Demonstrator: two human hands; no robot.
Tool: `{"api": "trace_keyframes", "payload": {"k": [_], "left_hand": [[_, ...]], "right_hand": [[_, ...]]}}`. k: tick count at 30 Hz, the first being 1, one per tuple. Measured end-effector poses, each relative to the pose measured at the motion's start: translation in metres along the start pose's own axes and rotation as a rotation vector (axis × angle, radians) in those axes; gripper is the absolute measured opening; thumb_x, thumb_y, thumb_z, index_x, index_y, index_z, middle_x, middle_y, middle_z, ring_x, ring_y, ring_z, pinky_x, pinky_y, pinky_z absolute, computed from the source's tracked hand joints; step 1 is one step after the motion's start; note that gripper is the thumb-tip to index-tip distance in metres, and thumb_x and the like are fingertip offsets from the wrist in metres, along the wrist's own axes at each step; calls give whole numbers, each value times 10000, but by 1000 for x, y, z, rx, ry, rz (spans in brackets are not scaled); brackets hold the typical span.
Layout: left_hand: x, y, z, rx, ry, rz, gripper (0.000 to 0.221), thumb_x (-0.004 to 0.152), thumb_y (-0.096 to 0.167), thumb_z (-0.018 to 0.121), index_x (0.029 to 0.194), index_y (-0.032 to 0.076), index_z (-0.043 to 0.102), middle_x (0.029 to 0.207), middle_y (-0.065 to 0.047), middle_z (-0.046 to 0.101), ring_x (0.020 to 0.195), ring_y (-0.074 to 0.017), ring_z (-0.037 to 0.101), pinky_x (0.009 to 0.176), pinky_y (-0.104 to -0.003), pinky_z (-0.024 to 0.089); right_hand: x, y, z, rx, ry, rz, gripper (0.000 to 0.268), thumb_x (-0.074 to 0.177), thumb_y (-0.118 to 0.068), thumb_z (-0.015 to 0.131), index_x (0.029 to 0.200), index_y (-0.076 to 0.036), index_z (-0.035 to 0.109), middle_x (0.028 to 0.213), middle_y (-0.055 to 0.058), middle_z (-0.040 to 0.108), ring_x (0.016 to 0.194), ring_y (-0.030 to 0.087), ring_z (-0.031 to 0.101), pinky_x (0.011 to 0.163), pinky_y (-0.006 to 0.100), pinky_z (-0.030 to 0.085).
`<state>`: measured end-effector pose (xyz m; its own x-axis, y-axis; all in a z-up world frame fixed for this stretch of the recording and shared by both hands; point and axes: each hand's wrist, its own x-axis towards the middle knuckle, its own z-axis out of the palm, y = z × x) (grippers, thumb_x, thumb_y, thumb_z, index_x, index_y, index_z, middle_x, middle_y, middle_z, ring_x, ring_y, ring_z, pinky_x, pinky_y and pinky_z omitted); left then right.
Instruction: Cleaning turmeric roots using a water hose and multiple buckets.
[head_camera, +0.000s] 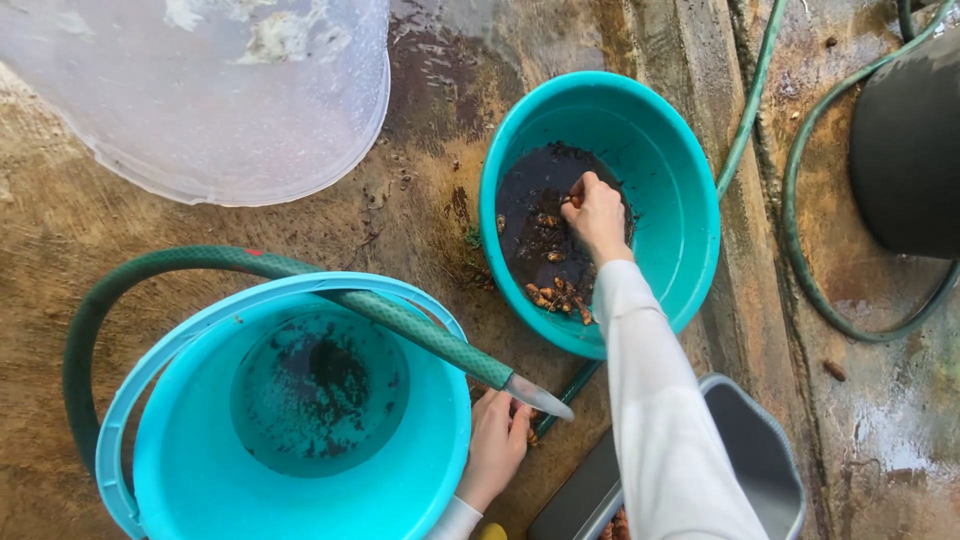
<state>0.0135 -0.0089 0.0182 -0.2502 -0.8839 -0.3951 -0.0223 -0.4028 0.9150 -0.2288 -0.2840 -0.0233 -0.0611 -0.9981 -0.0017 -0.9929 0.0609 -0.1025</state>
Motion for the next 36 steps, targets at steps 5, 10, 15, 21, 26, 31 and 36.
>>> {"api": "trace_keyframes", "payload": {"k": [5, 10, 15, 21, 26, 31, 36], "left_hand": [[3, -8, -2, -133, 89, 96, 123, 948, 48, 571, 1034, 9, 649, 916, -122, 649, 793, -263, 667, 699, -390, 524], [8, -26, 18, -332, 112, 50, 166, 1025, 98, 514, 1078, 13, 646, 929, -103, 689, 804, -191, 703, 690, -327, 563], [2, -17, 24, -598, -109, -84, 275, 1036, 180, 515, 1193, 19, 673, 1018, -43, 759, 870, -114, 741, 727, -281, 605], [15, -63, 23, -943, -114, -287, 237, 1026, 121, 577, 1223, 29, 669, 1028, -49, 736, 853, -103, 682, 737, -272, 548], [13, -38, 13, -996, -206, -283, 230, 1039, 183, 532, 1148, 42, 677, 972, -10, 723, 825, -75, 671, 734, -255, 559], [11, -40, 31, -956, -292, -241, 229, 1073, 219, 542, 1102, 52, 695, 830, 25, 642, 688, -50, 548, 620, -213, 451], [12, -30, 37, -753, -289, -185, 284, 1063, 306, 574, 948, 82, 707, 689, 69, 538, 593, -26, 440, 535, -212, 332]], "right_hand": [[-59, -12, -90, 545, -182, 64, 300, 892, -129, 743, 1182, -60, 710, 1005, 60, 732, 887, 130, 679, 800, 289, 556], [-171, -47, -159, 856, -683, 210, 268, 907, -152, 687, 1152, -47, 715, 1057, 29, 754, 918, 115, 707, 751, 294, 580], [-247, -72, -118, 1025, -761, 321, 197, 964, -134, 686, 1114, -11, 657, 933, 39, 722, 825, 110, 678, 734, 286, 575], [-244, -119, -149, 744, -468, 152, 269, 892, -97, 699, 1153, -40, 661, 848, -6, 744, 772, 38, 655, 685, 275, 561], [-252, -109, -139, 829, -543, 218, 172, 924, -129, 700, 1048, -11, 686, 825, -4, 718, 778, 63, 658, 684, 281, 554], [-255, -101, -151, 609, -400, 235, 216, 1029, -211, 573, 1033, -37, 700, 725, 38, 659, 697, 90, 612, 651, 303, 520], [-263, -100, -160, 413, -421, 68, 262, 936, -295, 711, 996, -44, 670, 666, 99, 610, 607, 189, 584, 578, 362, 478]]}}
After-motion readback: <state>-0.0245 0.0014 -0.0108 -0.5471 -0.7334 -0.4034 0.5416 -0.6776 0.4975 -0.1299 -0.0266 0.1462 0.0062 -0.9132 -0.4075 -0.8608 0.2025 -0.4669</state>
